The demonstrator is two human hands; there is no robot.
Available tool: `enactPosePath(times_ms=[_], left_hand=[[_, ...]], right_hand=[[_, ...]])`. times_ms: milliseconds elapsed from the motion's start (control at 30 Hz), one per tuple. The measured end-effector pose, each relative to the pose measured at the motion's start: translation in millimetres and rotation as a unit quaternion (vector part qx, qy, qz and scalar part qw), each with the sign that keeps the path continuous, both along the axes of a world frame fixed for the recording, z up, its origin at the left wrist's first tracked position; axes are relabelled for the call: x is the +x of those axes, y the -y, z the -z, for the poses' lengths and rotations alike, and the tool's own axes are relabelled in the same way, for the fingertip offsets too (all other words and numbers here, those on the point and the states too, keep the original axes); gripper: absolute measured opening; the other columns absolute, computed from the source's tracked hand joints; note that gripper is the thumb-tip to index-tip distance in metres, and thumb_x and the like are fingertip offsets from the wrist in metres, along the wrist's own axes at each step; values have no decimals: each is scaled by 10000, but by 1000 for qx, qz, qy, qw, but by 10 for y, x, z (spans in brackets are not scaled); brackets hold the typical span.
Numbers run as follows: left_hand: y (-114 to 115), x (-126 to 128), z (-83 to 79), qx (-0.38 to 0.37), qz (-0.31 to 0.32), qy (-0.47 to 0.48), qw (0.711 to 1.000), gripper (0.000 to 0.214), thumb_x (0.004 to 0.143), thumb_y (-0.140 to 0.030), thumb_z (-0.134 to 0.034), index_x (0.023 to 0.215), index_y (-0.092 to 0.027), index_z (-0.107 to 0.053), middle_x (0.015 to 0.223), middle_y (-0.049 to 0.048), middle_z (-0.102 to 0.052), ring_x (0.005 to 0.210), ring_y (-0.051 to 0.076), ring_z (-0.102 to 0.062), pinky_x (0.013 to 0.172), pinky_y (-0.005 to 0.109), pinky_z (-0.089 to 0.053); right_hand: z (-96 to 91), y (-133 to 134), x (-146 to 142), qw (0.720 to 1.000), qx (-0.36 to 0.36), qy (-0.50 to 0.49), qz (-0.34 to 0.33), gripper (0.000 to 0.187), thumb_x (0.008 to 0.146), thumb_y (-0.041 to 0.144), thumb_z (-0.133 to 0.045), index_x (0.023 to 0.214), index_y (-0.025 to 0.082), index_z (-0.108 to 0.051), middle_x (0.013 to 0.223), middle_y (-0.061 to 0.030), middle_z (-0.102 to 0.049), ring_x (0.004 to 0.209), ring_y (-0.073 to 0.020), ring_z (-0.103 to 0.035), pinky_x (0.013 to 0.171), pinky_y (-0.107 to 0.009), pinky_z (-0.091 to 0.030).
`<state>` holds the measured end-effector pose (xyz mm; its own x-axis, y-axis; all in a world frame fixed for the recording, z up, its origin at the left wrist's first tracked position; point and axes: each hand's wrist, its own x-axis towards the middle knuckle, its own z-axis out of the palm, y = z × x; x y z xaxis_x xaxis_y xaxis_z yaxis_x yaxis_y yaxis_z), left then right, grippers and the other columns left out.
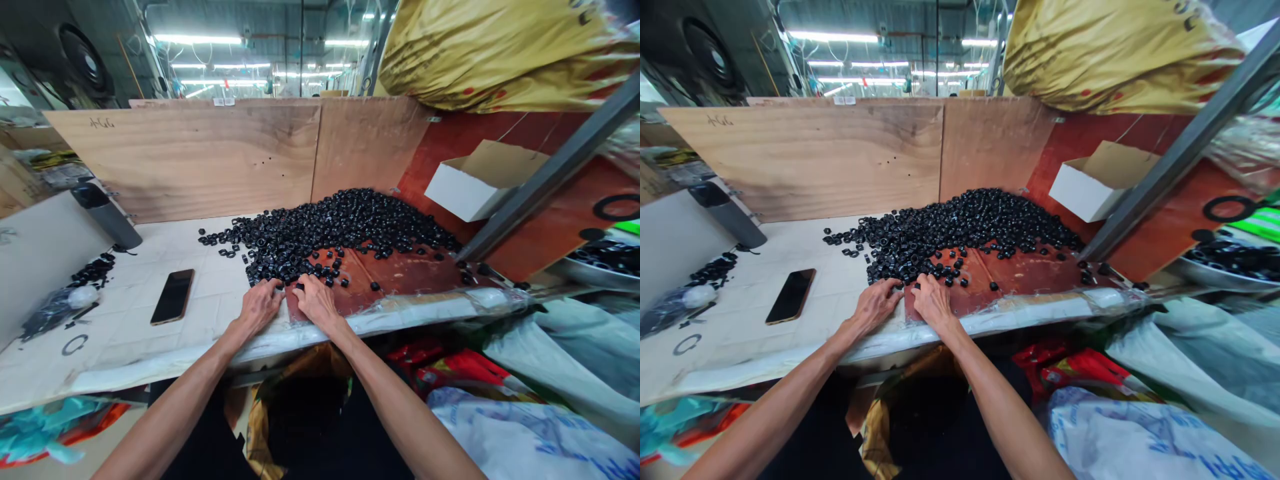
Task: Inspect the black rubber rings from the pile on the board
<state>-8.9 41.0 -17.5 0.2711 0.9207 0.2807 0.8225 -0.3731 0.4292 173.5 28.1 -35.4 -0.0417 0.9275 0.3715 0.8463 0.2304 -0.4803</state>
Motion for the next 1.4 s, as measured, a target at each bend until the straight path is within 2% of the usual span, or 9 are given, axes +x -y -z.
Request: enactPosePath(times_ms=[167,333,467,533,667,800,1033,1267,1400], left_hand=[[2,-8,67,17,8,-10,1000,158,941,-311,-617,989,-225,-741,940,67,-635,811,217,-630,736,314,-470],[33,-52,98,32,69,66,995,97,898,-194,-603,900,-208,-699,943,58,-673,872,210,-648,815,323,-496],[46,-17,99,-16,42,180,983,207,829,-178,-625,1026,-199,-684,818,11,-662,723,179,-622,736,316,-505],[40,10,89,-63,35,276,958,312,797,-183,-637,1107,-191,-677,833,3,-678,696,162,-617,707,300,-514],[34,43,45,-185,55,426,884,315,753,-238,-708,1060,-169,-693,808,1,-703,713,153,-651,709,280,-531],[58,61,5,-222,72,480,846,323,729,-257,-769,1026,-157,-690,860,11,-728,750,144,-683,754,278,-547],[82,58,66,-187,120,441,870,250,823,-270,-744,1042,-161,-695,969,51,-750,844,168,-709,829,311,-562],[107,43,72,-151,134,406,891,219,859,-263,-715,1061,-178,-701,1000,49,-749,874,175,-705,843,307,-556],[116,56,64,-162,130,407,889,240,842,-275,-730,1059,-176,-702,980,44,-748,855,176,-702,822,304,-556]], right_hand=[[58,25,52,995,44,-45,-71,122,829,115,-587,918,197,-588,897,-66,-622,857,-223,-599,784,-300,-461],[50,37,30,990,64,-72,-107,107,812,122,-559,879,190,-608,871,-68,-624,824,-215,-592,773,-302,-479],[-7,49,54,980,49,-138,-134,221,842,149,-563,1026,184,-682,929,-64,-679,781,-187,-621,749,-291,-510],[-27,47,82,967,8,-213,-137,218,857,193,-585,1038,192,-706,894,-52,-707,722,-173,-647,702,-283,-533],[-23,39,125,910,-85,-377,-147,232,850,282,-655,1057,193,-707,792,-33,-763,731,-197,-744,736,-311,-601],[6,34,125,905,-84,-383,-167,265,841,311,-701,1070,182,-736,812,-47,-780,742,-209,-768,760,-337,-621],[1,37,91,896,-82,-404,-164,226,847,347,-701,999,180,-684,783,-20,-748,675,-178,-750,694,-291,-600],[-141,112,95,936,-71,-315,-140,171,917,347,-609,892,190,-672,589,35,-634,522,-128,-634,560,-221,-485],[-115,93,107,931,-74,-321,-158,173,912,360,-611,882,196,-657,585,43,-592,497,-121,-577,517,-222,-440]])
